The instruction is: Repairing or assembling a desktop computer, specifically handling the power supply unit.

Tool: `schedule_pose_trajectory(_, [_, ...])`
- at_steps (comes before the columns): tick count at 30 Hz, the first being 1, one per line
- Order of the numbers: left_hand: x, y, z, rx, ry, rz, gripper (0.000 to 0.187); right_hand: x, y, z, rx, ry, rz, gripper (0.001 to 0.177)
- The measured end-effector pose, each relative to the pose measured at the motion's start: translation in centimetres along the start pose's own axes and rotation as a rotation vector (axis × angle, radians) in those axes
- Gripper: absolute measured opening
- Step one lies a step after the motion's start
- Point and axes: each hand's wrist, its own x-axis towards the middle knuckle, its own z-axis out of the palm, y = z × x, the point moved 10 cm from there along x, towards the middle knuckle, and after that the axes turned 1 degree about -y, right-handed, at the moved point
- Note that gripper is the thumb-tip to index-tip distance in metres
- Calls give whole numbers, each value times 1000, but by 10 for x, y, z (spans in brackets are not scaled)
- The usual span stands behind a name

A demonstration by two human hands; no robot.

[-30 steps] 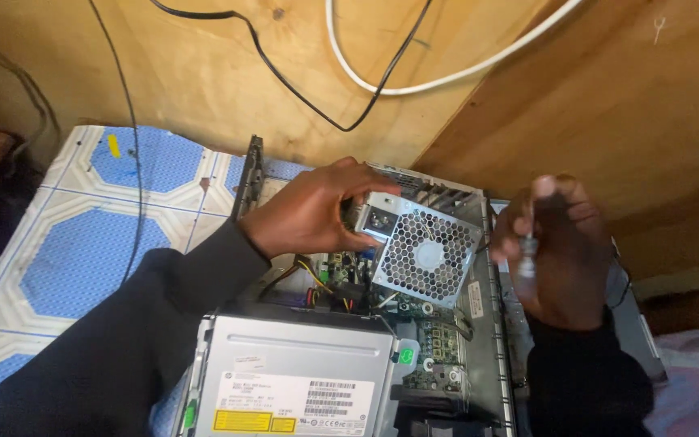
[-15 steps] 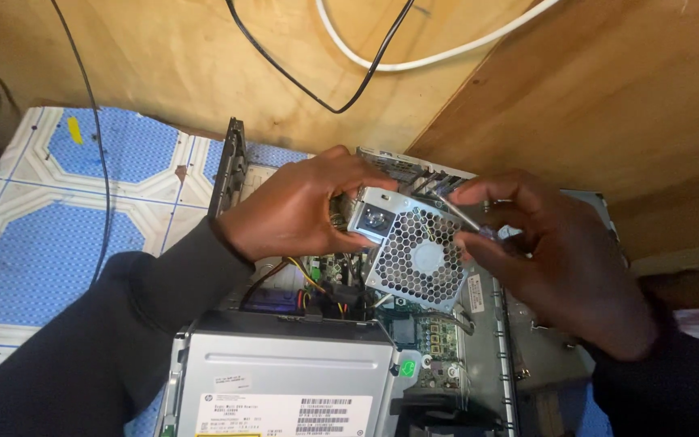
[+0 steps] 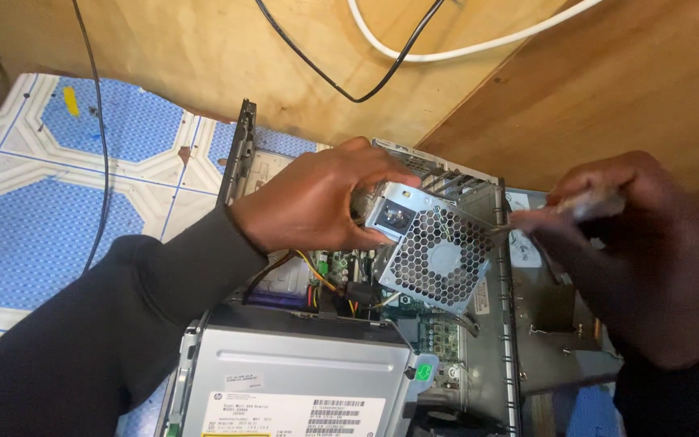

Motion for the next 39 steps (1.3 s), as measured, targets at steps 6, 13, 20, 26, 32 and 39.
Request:
schedule_pose_trajectory(6, [-1, 2, -3, -13, 30, 24, 69, 5, -8, 21, 42, -98, -65, 17])
schedule_pose_trajectory(13, [0, -2, -2, -19, 1, -49, 70, 4, -5, 49, 557, -142, -147, 20])
schedule_pose_trajectory(20, [-2, -2, -2, -37, 18, -16, 71, 3, -8, 57, 558, -110, -173, 18])
schedule_pose_trajectory(26, [-1, -2, -1, -33, 24, 5, 73, -4, -14, 52, 405, -34, -257, 20])
schedule_pose_trajectory(32, [-1, -10, 6, -23, -8, -38, 72, -7, -35, 37, 19, 94, -277, 28])
schedule_pose_trajectory(39, [-3, -8, 1, -46, 13, -63, 69, 3, -84, 32, -373, -62, -327, 21])
